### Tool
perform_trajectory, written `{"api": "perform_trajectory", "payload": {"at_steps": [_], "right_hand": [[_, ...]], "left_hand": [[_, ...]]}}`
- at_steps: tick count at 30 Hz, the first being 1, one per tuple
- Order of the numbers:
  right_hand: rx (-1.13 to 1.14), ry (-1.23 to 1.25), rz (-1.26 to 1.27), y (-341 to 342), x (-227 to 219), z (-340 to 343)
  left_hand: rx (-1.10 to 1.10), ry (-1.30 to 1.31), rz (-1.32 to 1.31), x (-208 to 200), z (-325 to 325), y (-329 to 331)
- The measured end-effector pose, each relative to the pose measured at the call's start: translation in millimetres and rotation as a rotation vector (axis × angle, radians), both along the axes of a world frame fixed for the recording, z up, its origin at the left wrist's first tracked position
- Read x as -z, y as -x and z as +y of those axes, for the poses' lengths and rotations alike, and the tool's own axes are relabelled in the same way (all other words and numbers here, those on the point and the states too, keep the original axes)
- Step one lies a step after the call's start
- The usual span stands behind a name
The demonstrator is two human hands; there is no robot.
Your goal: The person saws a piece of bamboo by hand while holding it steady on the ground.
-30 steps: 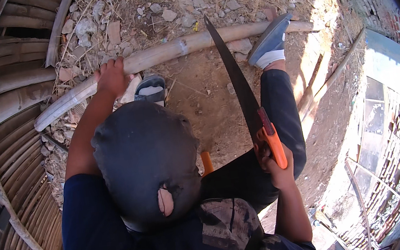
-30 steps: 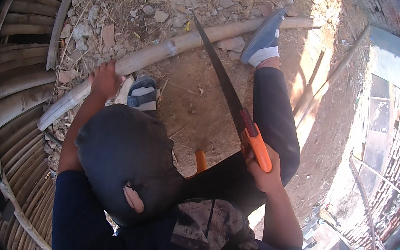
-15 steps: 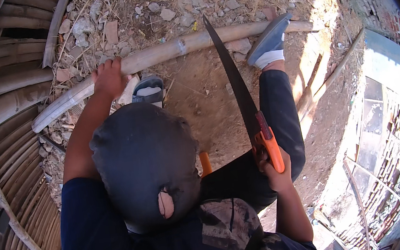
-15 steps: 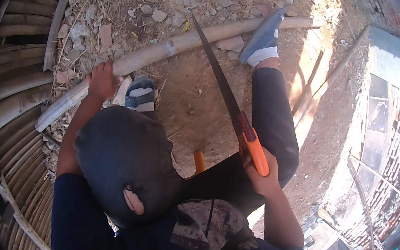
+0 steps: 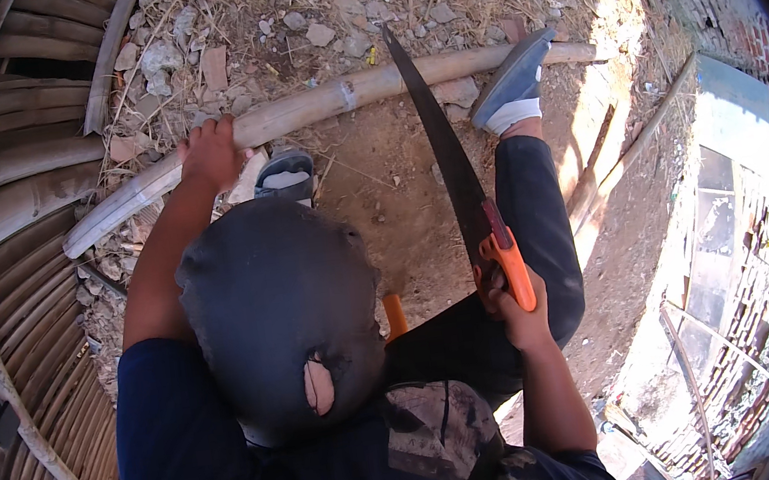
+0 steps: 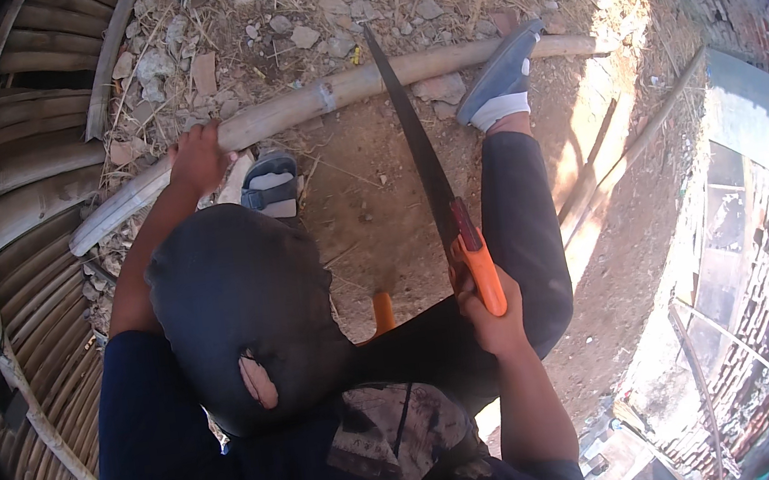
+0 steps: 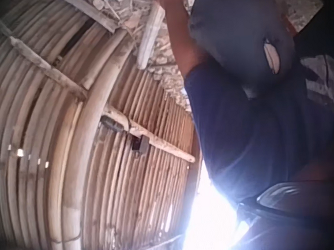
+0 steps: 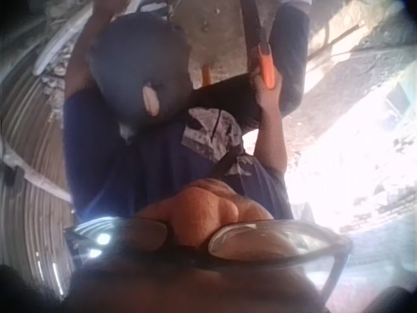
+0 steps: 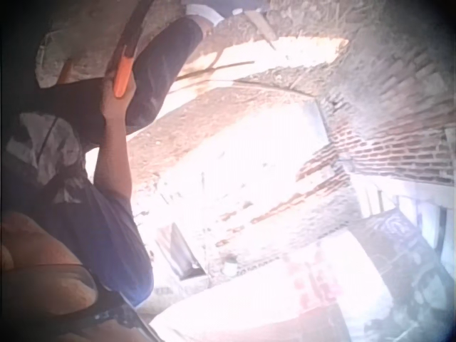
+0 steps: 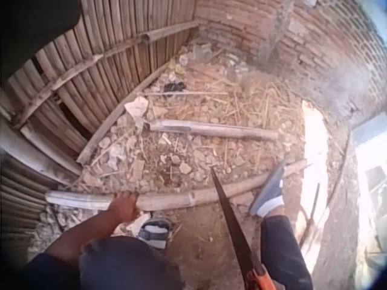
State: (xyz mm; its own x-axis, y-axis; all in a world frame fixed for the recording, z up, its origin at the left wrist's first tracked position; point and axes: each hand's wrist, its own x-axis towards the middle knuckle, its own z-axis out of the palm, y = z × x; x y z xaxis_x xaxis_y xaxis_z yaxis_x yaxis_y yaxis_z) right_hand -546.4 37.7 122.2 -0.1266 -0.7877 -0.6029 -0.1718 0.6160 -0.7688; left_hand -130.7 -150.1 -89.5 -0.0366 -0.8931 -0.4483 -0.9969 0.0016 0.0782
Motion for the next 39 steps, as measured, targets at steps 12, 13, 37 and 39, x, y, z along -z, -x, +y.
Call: {"api": "perform_trajectory", "payload": {"at_steps": [12,13,37,39], "right_hand": [[-0.035,-0.025,0.022,-11.4,33.2,-70.3],[-0.023,-0.028,0.021,-9.3,26.0,-55.4],[-0.032,0.073,-0.006,-6.6,81.2,-49.2],[-0.044,0.099,0.055,-11.3,94.5,-68.0]], "left_hand": [[-0.017,-0.042,0.015,-1.5,-0.1,-1.0],[-0.025,-0.05,0.01,-3.0,-0.3,-0.8],[-0.059,-0.064,0.008,-9.5,-0.7,5.8],[-0.021,-0.05,0.02,-4.1,-3.1,6.5]]}}
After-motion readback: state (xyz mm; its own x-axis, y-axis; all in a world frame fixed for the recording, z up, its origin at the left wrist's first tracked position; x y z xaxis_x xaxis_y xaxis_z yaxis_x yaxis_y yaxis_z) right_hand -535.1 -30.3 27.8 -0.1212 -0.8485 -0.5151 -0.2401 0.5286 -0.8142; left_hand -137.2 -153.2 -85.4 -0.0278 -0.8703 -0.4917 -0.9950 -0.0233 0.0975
